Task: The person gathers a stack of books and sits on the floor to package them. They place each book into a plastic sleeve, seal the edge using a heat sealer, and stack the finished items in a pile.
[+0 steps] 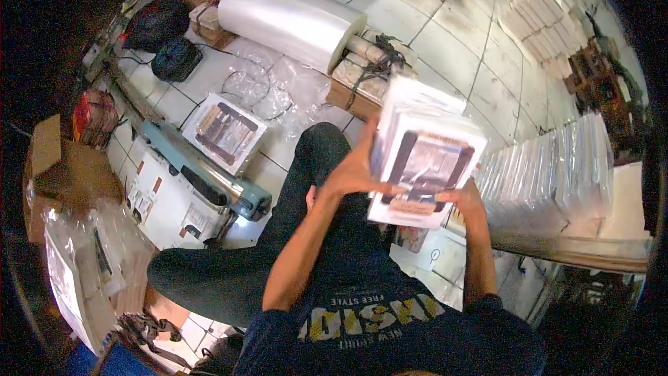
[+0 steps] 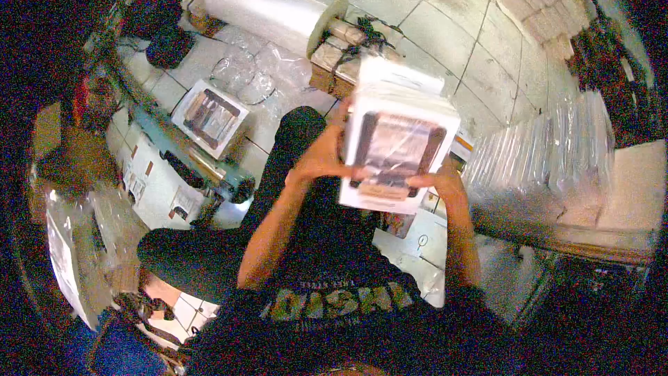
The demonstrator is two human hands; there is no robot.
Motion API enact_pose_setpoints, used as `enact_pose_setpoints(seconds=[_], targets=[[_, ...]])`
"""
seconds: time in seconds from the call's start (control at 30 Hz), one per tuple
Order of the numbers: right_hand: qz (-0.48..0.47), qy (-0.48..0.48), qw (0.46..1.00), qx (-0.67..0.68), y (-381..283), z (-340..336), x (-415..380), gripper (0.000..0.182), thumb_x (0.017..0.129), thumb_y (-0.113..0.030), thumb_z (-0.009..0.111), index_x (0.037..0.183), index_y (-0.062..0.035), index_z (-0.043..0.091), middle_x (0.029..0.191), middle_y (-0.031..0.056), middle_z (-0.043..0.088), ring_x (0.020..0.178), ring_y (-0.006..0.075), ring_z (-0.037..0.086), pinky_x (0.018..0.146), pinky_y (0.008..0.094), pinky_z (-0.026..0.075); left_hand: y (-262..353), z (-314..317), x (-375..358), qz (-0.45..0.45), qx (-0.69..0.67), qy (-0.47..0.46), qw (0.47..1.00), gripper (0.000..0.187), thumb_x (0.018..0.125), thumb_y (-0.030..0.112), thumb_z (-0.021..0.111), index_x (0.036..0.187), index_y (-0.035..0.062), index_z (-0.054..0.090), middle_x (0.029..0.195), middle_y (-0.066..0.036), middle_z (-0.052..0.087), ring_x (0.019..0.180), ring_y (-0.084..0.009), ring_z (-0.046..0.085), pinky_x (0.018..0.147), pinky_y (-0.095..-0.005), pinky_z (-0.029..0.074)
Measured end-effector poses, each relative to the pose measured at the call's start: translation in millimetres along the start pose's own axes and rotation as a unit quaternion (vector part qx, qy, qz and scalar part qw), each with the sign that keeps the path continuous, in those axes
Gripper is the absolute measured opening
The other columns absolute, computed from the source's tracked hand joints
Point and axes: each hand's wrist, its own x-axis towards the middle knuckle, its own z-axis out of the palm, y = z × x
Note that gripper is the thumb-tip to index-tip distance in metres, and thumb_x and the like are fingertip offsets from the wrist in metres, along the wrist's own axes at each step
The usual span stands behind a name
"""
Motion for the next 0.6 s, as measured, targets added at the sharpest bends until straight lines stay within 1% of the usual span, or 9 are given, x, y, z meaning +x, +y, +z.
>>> enact_pose_setpoints(seconds=[0.03, 0.1, 0.2, 0.3, 0.4, 0.43, 0.5, 0.57, 0.6], targets=[[-0.023, -0.088, 0.993, -0.076, 9.6, -8.0, 8.2, 0.089, 0.051, -0.019, 0.087, 0.127, 0.0040, 0.046, 0.119, 0.0163, 0.058, 0.110, 0.0322, 0.057, 0.100, 0.0415, 0.042, 18.2, -15.5, -7.1, 0.055, 0.058, -0.012, 0.997, 0.145, 0.042, 0.045, 0.090, 0.146, -0.0065, 0.003, 0.148, -0.025, 0.019, 0.137, -0.0355, 0.020, 0.114, -0.0399, 0.016], [-0.184, -0.060, 0.944, -0.268, 18.5, 6.2, 2.5, 0.108, 0.046, -0.032, 0.092, 0.133, 0.0051, 0.041, 0.132, 0.0196, 0.050, 0.124, 0.0328, 0.047, 0.107, 0.0409, 0.035, 68.6, -46.4, -30.6, 0.051, 0.175, -0.029, 0.983, 0.148, 0.040, 0.046, 0.090, 0.146, -0.0063, 0.000, 0.148, -0.027, 0.016, 0.139, -0.0357, 0.014, 0.115, -0.0400, 0.011], [-0.322, -0.042, 0.840, -0.434, 22.4, 56.8, 16.3, 0.108, 0.048, -0.031, 0.091, 0.135, 0.0055, 0.038, 0.137, 0.0202, 0.043, 0.128, 0.0307, 0.041, 0.107, 0.0405, 0.034, 68.2, -86.4, -110.5, -0.093, 0.265, -0.110, 0.953, 0.142, 0.043, 0.040, 0.090, 0.147, -0.0050, 0.005, 0.146, -0.023, 0.026, 0.136, -0.0339, 0.025, 0.113, -0.0423, 0.019], [-0.411, -0.045, 0.745, -0.523, 35.2, 108.3, 39.1, 0.109, 0.050, -0.029, 0.090, 0.137, 0.0059, 0.035, 0.143, 0.0207, 0.035, 0.132, 0.0286, 0.035, 0.108, 0.0401, 0.032, 12.9, -93.9, -207.7, -0.286, -0.065, 0.087, 0.952, 0.129, 0.047, 0.032, 0.092, 0.145, -0.0036, 0.016, 0.139, -0.018, 0.040, 0.128, -0.0303, 0.040, 0.108, -0.0444, 0.031], [-0.479, -0.080, 0.688, -0.539, 32.5, 123.2, 50.4, 0.109, 0.052, -0.027, 0.089, 0.139, 0.0062, 0.033, 0.148, 0.0213, 0.028, 0.137, 0.0265, 0.029, 0.109, 0.0397, 0.031, -50.9, -78.4, -271.1, -0.297, -0.119, 0.143, 0.937, 0.123, 0.048, 0.028, 0.092, 0.144, -0.0028, 0.020, 0.138, -0.016, 0.042, 0.126, -0.0289, 0.042, 0.106, -0.0438, 0.033], [-0.480, -0.135, 0.707, -0.502, 19.2, 119.1, 51.4, 0.109, 0.053, -0.027, 0.089, 0.140, 0.0064, 0.032, 0.150, 0.0215, 0.026, 0.138, 0.0258, 0.027, 0.109, 0.0395, 0.030, -60.9, -76.6, -277.5, -0.301, -0.127, 0.140, 0.935, 0.121, 0.049, 0.026, 0.092, 0.143, -0.0025, 0.021, 0.137, -0.016, 0.042, 0.125, -0.0284, 0.043, 0.106, -0.0436, 0.034], [-0.245, -0.359, 0.866, -0.247, -30.1, 88.8, 49.2, 0.101, 0.059, -0.026, 0.086, 0.143, -0.0013, 0.034, 0.152, 0.0187, 0.024, 0.138, 0.0252, 0.028, 0.109, 0.0385, 0.030, -75.6, -80.1, -287.5, -0.311, -0.128, 0.129, 0.933, 0.117, 0.050, 0.024, 0.092, 0.142, -0.0020, 0.023, 0.136, -0.015, 0.044, 0.124, -0.0275, 0.044, 0.105, -0.0432, 0.036], [-0.221, -0.286, 0.921, -0.142, -53.2, 80.1, 70.6, 0.083, 0.065, -0.017, 0.081, 0.138, -0.0056, 0.043, 0.148, 0.0141, 0.035, 0.136, 0.0233, 0.034, 0.109, 0.0358, 0.031, -82.7, -86.6, -291.3, -0.311, -0.129, 0.122, 0.934, 0.113, 0.051, 0.021, 0.092, 0.141, -0.0014, 0.026, 0.136, -0.014, 0.045, 0.123, -0.0265, 0.046, 0.104, -0.0428, 0.037], [-0.253, -0.145, 0.927, -0.236, -53.5, 76.3, 91.0, 0.075, 0.068, -0.013, 0.078, 0.135, -0.0051, 0.047, 0.143, 0.0138, 0.042, 0.133, 0.0236, 0.039, 0.107, 0.0356, 0.033, -84.4, -90.5, -294.8, -0.312, -0.128, 0.116, 0.934, 0.112, 0.052, 0.020, 0.092, 0.141, -0.0011, 0.027, 0.135, -0.014, 0.045, 0.122, -0.0260, 0.047, 0.103, -0.0426, 0.038]])
